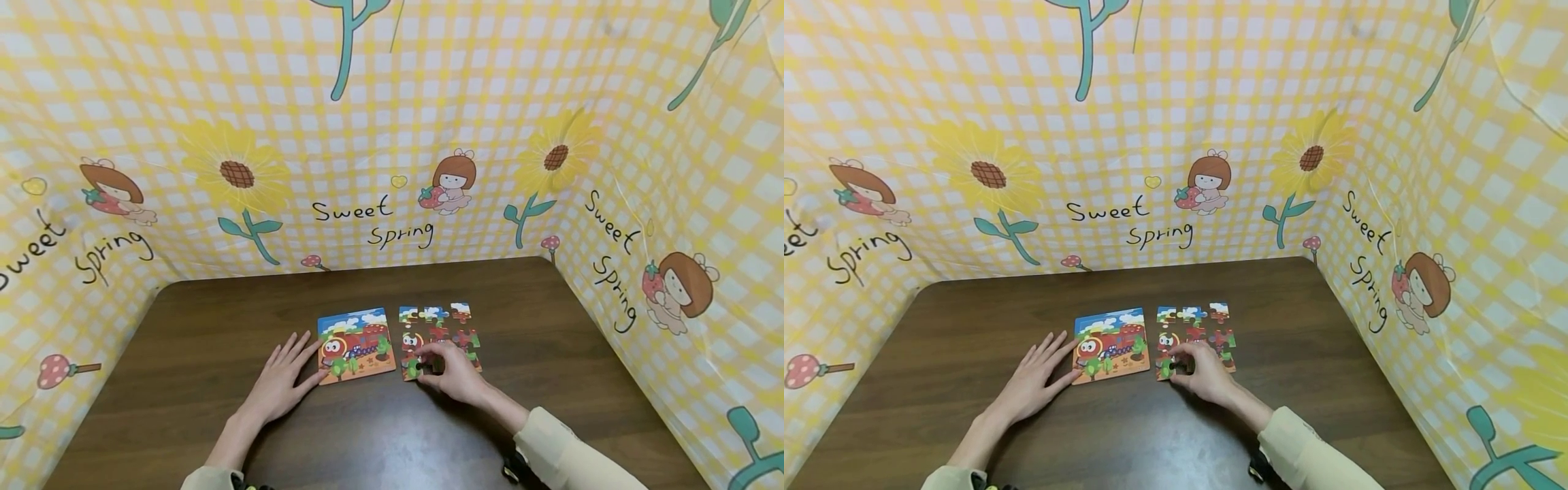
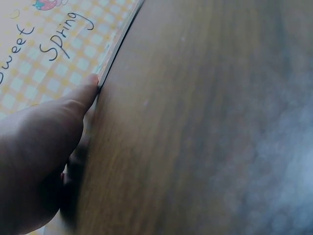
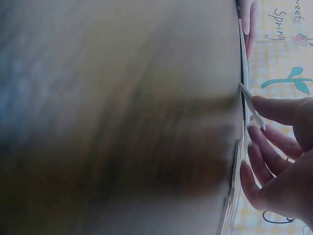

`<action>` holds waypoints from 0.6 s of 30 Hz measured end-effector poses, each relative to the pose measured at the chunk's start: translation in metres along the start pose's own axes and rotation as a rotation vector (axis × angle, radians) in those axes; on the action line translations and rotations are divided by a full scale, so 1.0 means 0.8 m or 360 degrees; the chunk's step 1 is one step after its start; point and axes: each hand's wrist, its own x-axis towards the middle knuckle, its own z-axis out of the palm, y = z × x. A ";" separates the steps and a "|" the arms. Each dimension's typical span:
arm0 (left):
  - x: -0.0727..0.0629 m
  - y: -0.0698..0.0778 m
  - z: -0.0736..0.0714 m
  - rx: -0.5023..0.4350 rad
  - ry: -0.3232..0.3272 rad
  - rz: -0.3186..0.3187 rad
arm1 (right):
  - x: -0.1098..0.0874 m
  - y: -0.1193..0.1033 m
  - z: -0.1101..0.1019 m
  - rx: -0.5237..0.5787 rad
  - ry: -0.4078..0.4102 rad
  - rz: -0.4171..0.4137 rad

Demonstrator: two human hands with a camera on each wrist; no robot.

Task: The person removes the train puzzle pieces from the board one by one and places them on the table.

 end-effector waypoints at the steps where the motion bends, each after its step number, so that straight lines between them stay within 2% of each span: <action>1: 0.000 0.000 0.000 0.0001 0.0000 0.0001 | 0.000 0.001 0.000 -0.0033 0.0015 -0.0001; 5: 0.000 0.000 -0.001 0.0000 0.0001 0.0002 | -0.001 0.004 0.000 -0.0098 0.0049 -0.0028; 9: -0.001 0.001 -0.002 0.0000 0.0001 0.0002 | -0.001 0.004 -0.001 -0.0136 0.0028 -0.0071; 18: 0.000 0.001 -0.001 0.0002 -0.0001 -0.0009 | -0.004 0.005 -0.003 -0.0189 -0.0027 -0.0083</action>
